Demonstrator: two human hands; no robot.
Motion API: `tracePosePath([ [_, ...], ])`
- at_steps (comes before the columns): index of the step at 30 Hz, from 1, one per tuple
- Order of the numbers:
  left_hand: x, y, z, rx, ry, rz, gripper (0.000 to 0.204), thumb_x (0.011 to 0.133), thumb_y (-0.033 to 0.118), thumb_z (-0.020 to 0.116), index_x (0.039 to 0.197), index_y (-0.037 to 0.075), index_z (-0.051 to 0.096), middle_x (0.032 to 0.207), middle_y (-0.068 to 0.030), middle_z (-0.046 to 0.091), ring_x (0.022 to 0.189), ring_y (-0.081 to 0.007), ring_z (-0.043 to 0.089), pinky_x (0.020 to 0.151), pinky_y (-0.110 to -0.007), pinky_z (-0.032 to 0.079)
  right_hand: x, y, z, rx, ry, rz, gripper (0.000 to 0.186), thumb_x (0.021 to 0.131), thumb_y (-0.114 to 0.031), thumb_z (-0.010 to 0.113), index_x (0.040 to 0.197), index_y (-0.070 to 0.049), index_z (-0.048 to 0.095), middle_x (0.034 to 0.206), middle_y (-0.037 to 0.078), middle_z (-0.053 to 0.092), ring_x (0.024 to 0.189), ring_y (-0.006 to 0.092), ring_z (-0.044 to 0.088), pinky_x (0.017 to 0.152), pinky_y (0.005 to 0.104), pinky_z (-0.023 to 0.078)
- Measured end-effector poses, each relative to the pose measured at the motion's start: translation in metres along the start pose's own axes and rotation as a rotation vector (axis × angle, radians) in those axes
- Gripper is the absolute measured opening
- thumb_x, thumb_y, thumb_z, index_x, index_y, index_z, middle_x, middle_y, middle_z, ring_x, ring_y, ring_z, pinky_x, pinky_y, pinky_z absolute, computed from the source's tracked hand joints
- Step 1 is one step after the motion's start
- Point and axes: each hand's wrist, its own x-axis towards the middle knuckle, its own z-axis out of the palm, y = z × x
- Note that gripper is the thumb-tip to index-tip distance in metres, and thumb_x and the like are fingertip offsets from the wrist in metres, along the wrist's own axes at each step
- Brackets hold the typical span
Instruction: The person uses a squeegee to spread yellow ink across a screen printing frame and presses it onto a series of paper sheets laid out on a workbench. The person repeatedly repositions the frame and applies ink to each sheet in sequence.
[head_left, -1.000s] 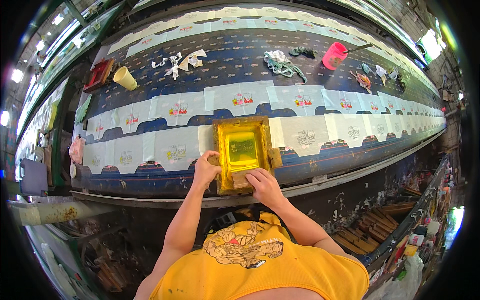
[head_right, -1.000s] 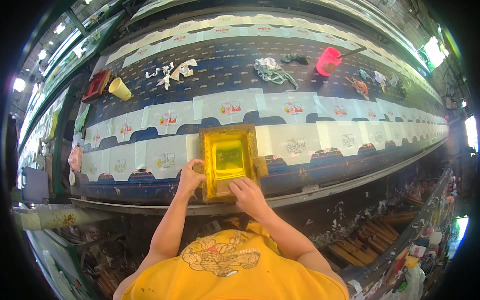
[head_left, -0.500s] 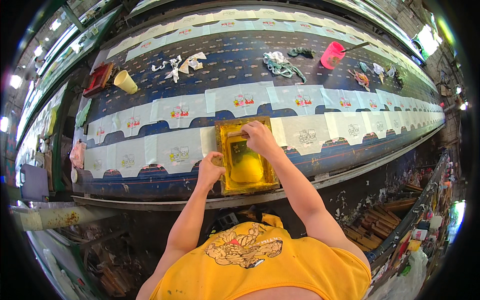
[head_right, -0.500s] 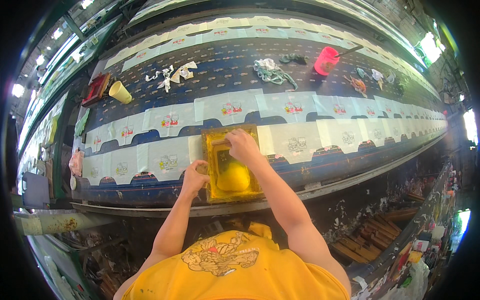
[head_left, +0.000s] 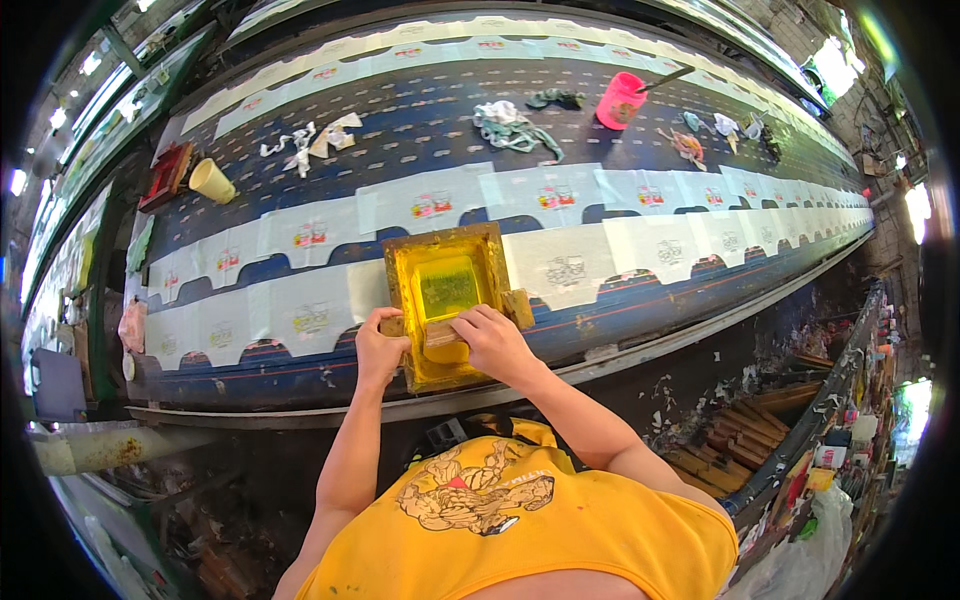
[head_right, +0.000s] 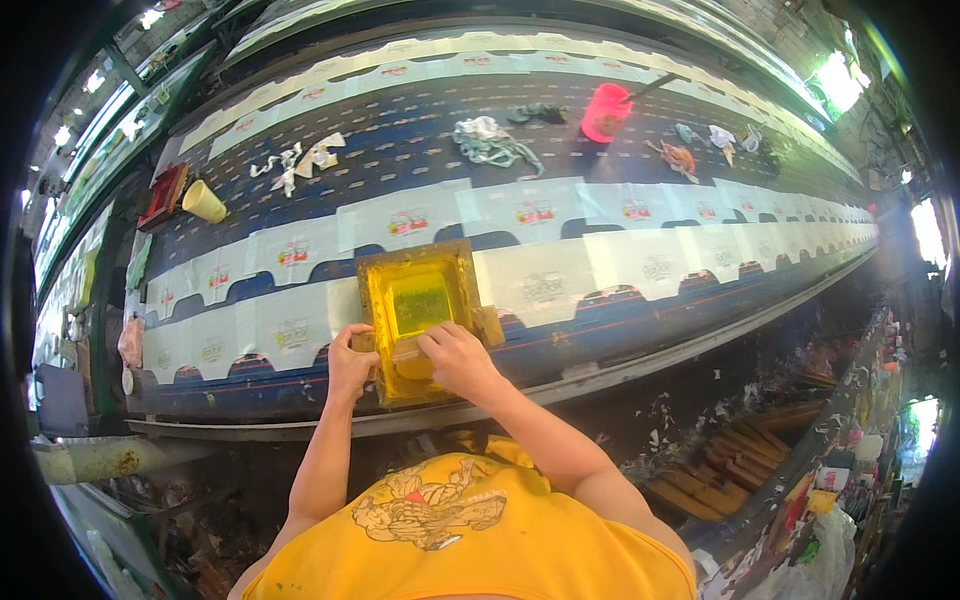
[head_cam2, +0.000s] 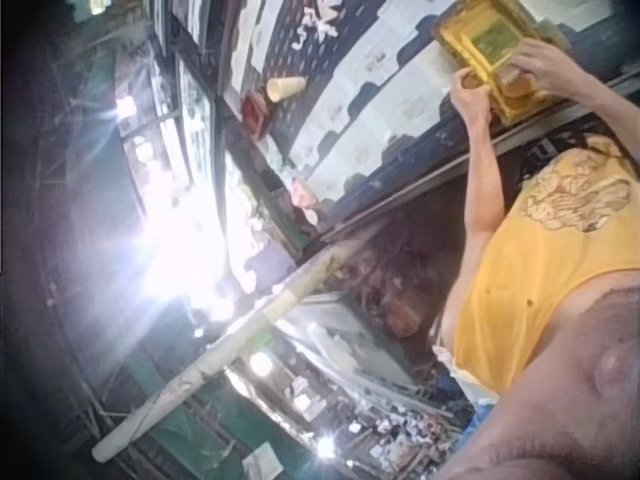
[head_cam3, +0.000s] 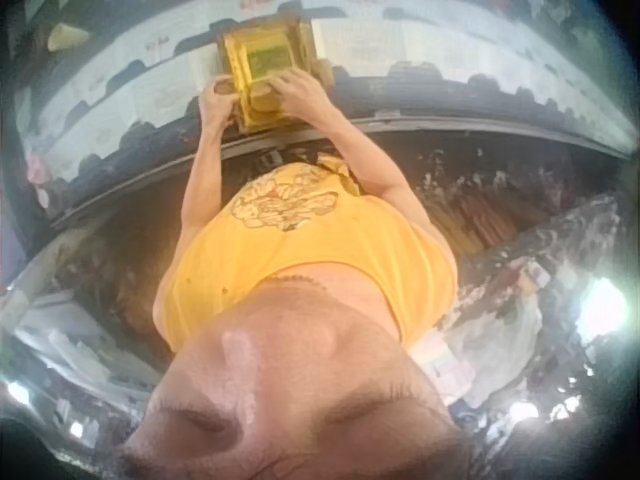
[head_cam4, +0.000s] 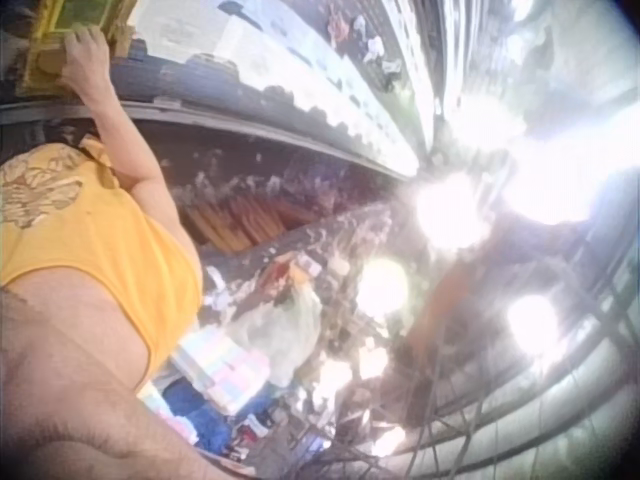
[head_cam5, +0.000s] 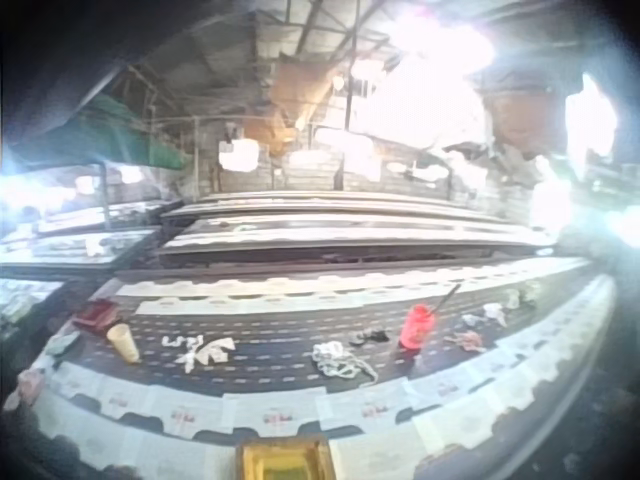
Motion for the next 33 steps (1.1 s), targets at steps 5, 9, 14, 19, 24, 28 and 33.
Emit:
tracePosePath([
  [5,-0.006,0.008,0.094,-0.100,-0.012,0.052,0.049,0.063,-0.008,0.074,0.111,0.003,0.071,0.084,-0.0031,0.066,0.070,-0.0120,0.060,0.061,-0.029,0.048,-0.033,0.055,-0.066,-0.067,0.047,-0.018,0.035,0.074,0.005,0.067,0.109,0.000,0.069,0.106,0.013,0.070,0.104,0.0330,0.065,0.095,0.0426,0.056],
  [9,-0.013,0.015,0.174,-0.096,-0.041,0.033,0.050,0.064,-0.008,0.074,0.113,0.003,0.072,0.084,-0.0033,0.067,0.070,-0.0122,0.059,0.061,-0.029,0.048,-0.070,0.106,-0.109,-0.085,0.042,0.026,0.034,0.076,0.005,0.067,0.109,0.000,0.070,0.107,0.013,0.071,0.106,0.0330,0.066,0.094,0.0421,0.056],
  [14,-0.025,0.028,0.217,-0.025,-0.093,-0.029,0.053,0.067,-0.013,0.070,0.118,0.003,0.069,0.080,-0.0048,0.065,0.060,-0.0138,0.059,0.049,-0.030,0.044,-0.098,0.142,-0.133,-0.062,0.005,0.038,0.031,0.079,0.006,0.067,0.109,0.000,0.070,0.108,0.013,0.072,0.105,0.0330,0.067,0.092,0.0419,0.057],
  [19,-0.029,0.035,0.228,-0.005,-0.076,-0.020,0.049,0.067,-0.009,0.072,0.115,0.003,0.071,0.074,-0.0010,0.062,0.057,-0.0094,0.053,0.051,-0.029,0.041,-0.108,0.157,-0.137,-0.023,-0.003,0.026,0.029,0.080,0.006,0.067,0.108,0.000,0.070,0.108,0.014,0.072,0.104,0.0333,0.067,0.092,0.0424,0.057],
  [24,-0.030,0.039,0.231,0.017,-0.067,-0.046,0.049,0.067,-0.009,0.072,0.115,0.003,0.070,0.073,-0.0008,0.060,0.058,-0.0094,0.053,0.052,-0.029,0.041,-0.109,0.161,-0.140,-0.006,-0.004,0.021,0.029,0.079,0.005,0.068,0.107,0.000,0.071,0.107,0.014,0.072,0.104,0.0334,0.067,0.092,0.0423,0.057],
  [28,-0.027,0.038,0.230,0.013,-0.089,-0.024,0.050,0.066,-0.010,0.072,0.114,0.003,0.070,0.074,-0.0010,0.060,0.059,-0.0094,0.052,0.053,-0.029,0.042,-0.109,0.163,-0.137,-0.011,0.004,0.013,0.032,0.077,0.006,0.068,0.108,0.000,0.071,0.106,0.013,0.072,0.104,0.0334,0.067,0.092,0.0423,0.057],
  [33,-0.025,0.036,0.228,0.029,-0.110,-0.061,0.054,0.065,-0.012,0.070,0.116,0.004,0.069,0.083,-0.0037,0.063,0.061,-0.0122,0.057,0.052,-0.029,0.045,-0.111,0.154,-0.144,-0.026,0.021,0.018,0.035,0.074,0.007,0.067,0.108,-0.001,0.070,0.107,0.013,0.071,0.104,0.0335,0.067,0.091,0.0426,0.057],
])
